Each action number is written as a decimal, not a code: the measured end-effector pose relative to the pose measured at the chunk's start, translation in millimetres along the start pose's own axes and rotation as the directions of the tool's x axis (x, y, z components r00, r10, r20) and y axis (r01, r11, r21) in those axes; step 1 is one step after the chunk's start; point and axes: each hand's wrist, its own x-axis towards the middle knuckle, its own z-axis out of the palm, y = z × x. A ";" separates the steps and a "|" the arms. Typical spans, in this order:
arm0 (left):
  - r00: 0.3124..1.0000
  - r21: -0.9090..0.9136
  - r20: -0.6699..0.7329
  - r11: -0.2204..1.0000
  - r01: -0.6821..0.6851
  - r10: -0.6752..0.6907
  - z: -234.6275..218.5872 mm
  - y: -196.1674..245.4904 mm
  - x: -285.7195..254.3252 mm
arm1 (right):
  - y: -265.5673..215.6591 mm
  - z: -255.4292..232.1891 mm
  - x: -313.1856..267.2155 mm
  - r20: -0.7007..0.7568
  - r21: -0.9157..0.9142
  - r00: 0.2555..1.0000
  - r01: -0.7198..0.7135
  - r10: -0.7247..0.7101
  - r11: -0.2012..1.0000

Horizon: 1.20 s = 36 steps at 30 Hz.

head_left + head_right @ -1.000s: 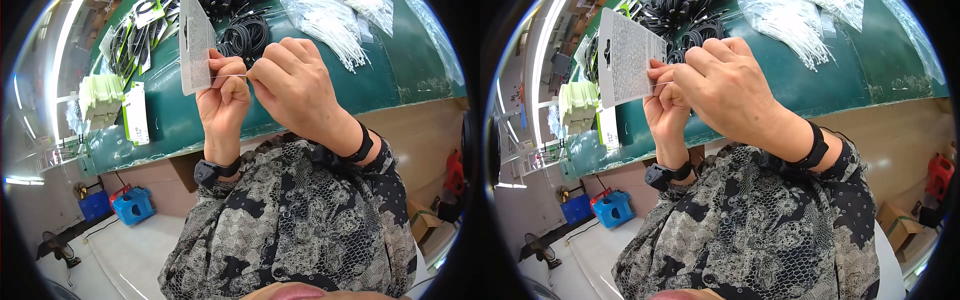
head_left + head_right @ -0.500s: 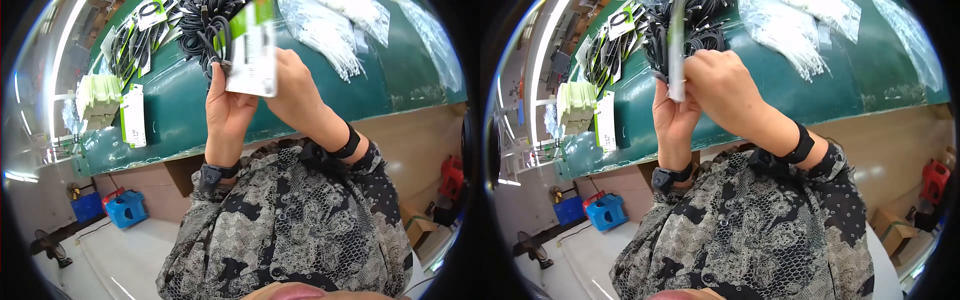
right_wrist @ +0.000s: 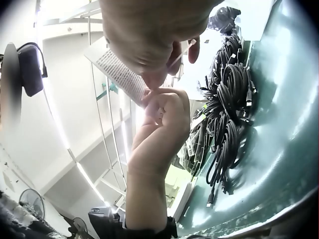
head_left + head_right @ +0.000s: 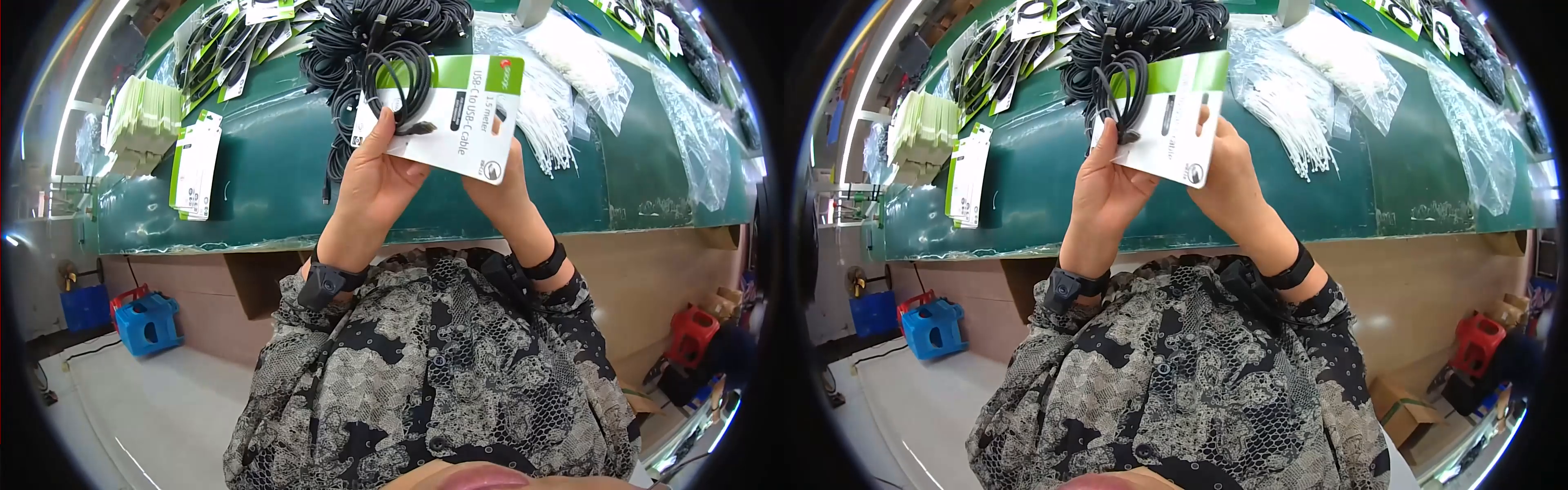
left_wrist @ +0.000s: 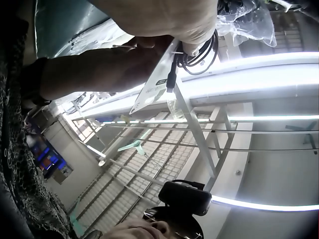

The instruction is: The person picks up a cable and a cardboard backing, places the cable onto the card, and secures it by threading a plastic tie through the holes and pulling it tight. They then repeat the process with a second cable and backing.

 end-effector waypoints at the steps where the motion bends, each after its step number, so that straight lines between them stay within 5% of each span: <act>1: 1.000 0.007 0.002 1.000 -0.003 0.003 0.9 -1.3 -1.2 | 2.3 0.9 -2.1 0.007 -0.001 1.000 0.003 -0.003 1.000; 4: 1.000 0.017 0.012 1.000 -0.005 0.005 2.1 -4.6 -2.7 | 6.8 1.6 -6.7 0.021 -0.011 1.000 0.010 -0.010 1.000; 12: 0.998 0.135 -0.050 0.990 -0.035 0.042 3.0 -5.7 -5.7 | 33.7 2.9 -17.1 -0.012 0.371 0.980 -0.178 0.196 0.911; 19: 1.000 0.224 0.021 0.975 0.006 -0.011 -11.6 -1.9 -2.9 | 43.5 -9.6 -28.9 0.232 -0.055 0.972 -0.018 0.031 0.998; 24: 0.997 0.250 0.079 0.968 -0.017 -0.003 -12.3 2.3 -0.9 | 43.3 -1.1 -21.3 0.214 -0.171 0.972 0.137 -0.099 0.976; 25: 0.996 0.252 0.043 0.963 -0.091 0.083 -5.9 -0.2 -0.6 | 41.1 0.7 -20.2 0.084 -0.024 0.996 -0.034 0.036 0.999; 27: 0.967 0.265 -0.024 0.934 -0.238 0.254 4.1 -2.8 0.6 | 37.3 3.0 -17.7 -0.103 0.319 0.930 -0.305 0.353 0.897; 31: 0.878 0.353 -0.072 0.835 -0.422 0.474 -1.7 2.7 9.1 | 40.3 -30.4 -25.6 -0.340 -0.032 0.871 -0.389 0.356 0.921; 32: 0.876 0.344 -0.076 0.837 -0.426 0.476 -1.7 1.3 10.6 | 33.2 -30.2 -27.3 -0.277 -0.222 0.954 -0.181 0.116 0.958; 34: 0.882 0.346 -0.077 0.842 -0.414 0.465 -1.1 -8.1 11.4 | 15.7 -28.9 -31.3 -0.026 -0.520 0.948 0.259 -0.318 0.814; 36: 0.895 0.350 -0.060 0.849 -0.396 0.442 2.0 -17.1 14.4 | -1.0 -12.5 -18.4 0.148 -0.558 0.939 0.340 -0.312 0.758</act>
